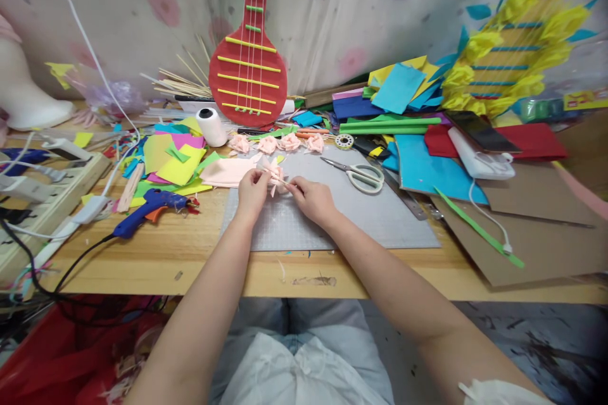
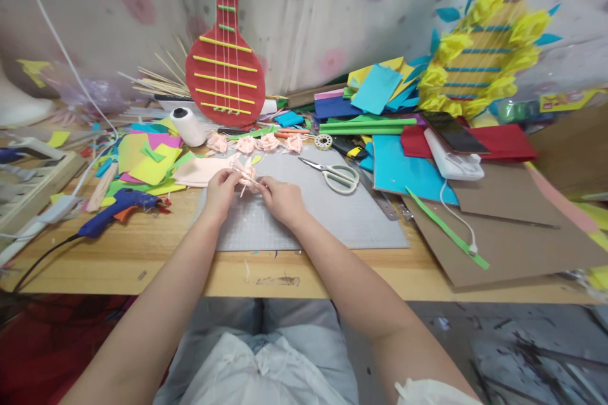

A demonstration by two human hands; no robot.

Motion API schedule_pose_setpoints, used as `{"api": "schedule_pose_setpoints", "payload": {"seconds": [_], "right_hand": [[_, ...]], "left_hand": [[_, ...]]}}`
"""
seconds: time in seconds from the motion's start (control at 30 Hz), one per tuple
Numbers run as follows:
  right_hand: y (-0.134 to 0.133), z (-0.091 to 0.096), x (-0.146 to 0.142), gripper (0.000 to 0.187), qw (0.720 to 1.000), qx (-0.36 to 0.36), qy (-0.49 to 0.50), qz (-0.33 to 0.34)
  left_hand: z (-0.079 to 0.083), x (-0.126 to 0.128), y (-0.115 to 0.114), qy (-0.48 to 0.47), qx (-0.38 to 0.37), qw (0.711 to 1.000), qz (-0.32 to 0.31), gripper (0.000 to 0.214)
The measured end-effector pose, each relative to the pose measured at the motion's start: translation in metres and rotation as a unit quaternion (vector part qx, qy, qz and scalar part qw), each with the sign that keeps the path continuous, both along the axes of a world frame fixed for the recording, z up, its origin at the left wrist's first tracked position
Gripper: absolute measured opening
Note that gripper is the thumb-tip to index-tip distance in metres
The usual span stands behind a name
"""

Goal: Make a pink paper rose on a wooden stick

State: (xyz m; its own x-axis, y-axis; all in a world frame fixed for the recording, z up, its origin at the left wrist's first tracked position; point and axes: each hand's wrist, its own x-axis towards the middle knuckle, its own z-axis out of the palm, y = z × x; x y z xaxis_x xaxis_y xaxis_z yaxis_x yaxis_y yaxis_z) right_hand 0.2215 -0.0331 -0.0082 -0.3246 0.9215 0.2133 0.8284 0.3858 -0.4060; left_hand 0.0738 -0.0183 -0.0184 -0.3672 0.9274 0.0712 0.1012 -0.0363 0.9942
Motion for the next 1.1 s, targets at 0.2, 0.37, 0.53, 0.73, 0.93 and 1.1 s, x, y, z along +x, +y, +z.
{"api": "schedule_pose_setpoints", "payload": {"seconds": [0.2,0.37,0.53,0.73,0.93,1.1], "right_hand": [[0.005,-0.002,0.004,0.033,1.000,0.004,0.020,-0.018],[0.008,0.000,0.008,0.031,0.999,0.006,0.044,-0.016],[0.012,0.002,0.021,0.027,0.997,0.003,0.061,0.048],[0.014,0.003,0.032,0.027,0.996,-0.017,0.047,0.074],[0.013,0.001,0.028,0.027,0.997,-0.032,0.035,0.057],[0.014,-0.002,0.029,0.027,0.997,-0.040,0.045,0.048]], "left_hand": [[-0.001,-0.012,-0.002,0.215,0.089,0.972,0.020,0.015],[0.004,-0.011,-0.006,0.349,0.122,0.928,-0.042,0.017],[0.005,-0.011,-0.009,0.423,0.145,0.893,-0.057,0.010],[0.007,-0.012,-0.010,0.463,0.129,0.866,-0.138,0.009],[0.007,-0.015,-0.007,0.474,0.120,0.862,-0.136,0.011],[0.012,-0.009,-0.013,0.477,0.139,0.861,-0.109,0.009]]}}
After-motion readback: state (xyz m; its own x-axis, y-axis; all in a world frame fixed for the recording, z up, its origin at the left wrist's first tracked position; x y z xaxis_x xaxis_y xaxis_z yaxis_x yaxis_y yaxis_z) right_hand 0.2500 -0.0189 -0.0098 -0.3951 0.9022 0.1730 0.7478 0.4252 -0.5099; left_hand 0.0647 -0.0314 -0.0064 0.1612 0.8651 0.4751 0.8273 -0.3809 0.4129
